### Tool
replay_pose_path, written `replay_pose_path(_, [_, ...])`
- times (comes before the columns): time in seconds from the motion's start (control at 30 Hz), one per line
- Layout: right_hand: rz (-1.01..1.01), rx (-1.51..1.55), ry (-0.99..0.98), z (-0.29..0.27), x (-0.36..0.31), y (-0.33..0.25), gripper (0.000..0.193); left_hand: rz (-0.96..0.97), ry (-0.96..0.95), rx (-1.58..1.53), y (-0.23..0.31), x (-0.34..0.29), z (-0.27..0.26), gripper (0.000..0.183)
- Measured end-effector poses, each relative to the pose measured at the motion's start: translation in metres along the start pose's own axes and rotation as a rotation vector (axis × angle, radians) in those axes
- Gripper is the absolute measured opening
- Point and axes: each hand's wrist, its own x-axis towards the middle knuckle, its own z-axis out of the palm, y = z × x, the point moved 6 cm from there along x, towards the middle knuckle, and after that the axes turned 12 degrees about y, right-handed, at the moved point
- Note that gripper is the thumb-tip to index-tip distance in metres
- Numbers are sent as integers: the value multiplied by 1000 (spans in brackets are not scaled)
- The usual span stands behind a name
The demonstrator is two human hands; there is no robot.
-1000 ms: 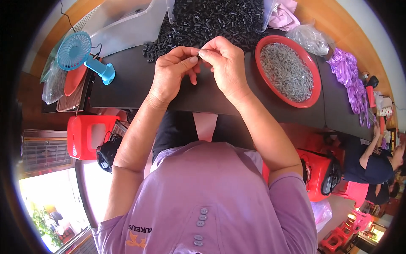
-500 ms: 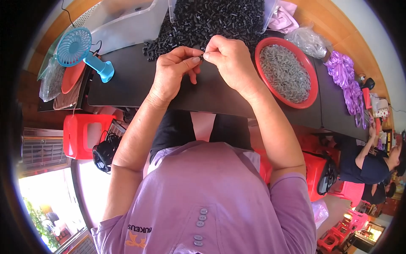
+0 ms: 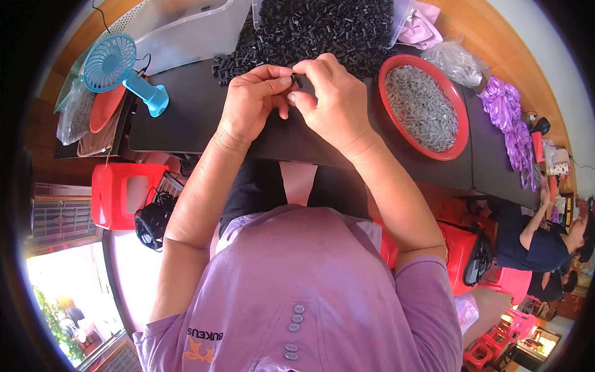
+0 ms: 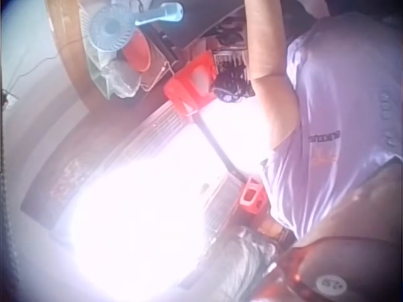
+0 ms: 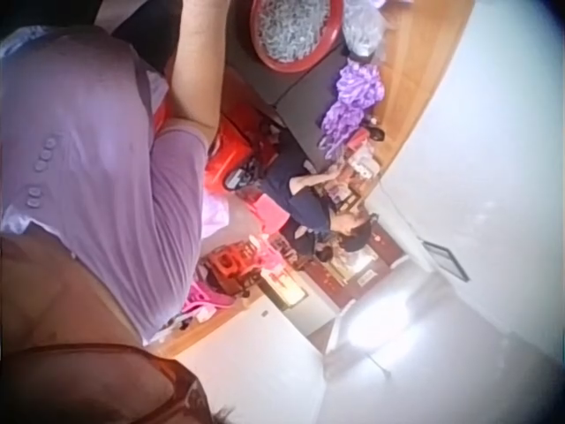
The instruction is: The person assembles small components by taking black plastic pieces from the table and metal springs from a red dish, then inserting each spring into a plastic piece by hand.
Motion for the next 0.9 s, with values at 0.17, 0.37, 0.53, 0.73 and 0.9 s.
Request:
replay_pose_path(0.17, [-197,-114,107,3,-4,-8,29,-21,-17,-60,-2,2,-1,11])
replay_pose_path(0.37, [-122,-48,98,4,-9,-2,25,-71,-59,-86,-3,2,0,13])
replay_pose_path(0.53, [-85,-3,96,-1,-11,5,25,-73,-83,-46,-3,0,4,14])
replay_pose_path(0.73, [-72,75,64,1,-11,2,25,-93,-42,23,-6,-2,2,13])
replay_pose_path(0.9, [57,153,5,0,-12,11,24,-38,-105,145,-4,-4,7,12])
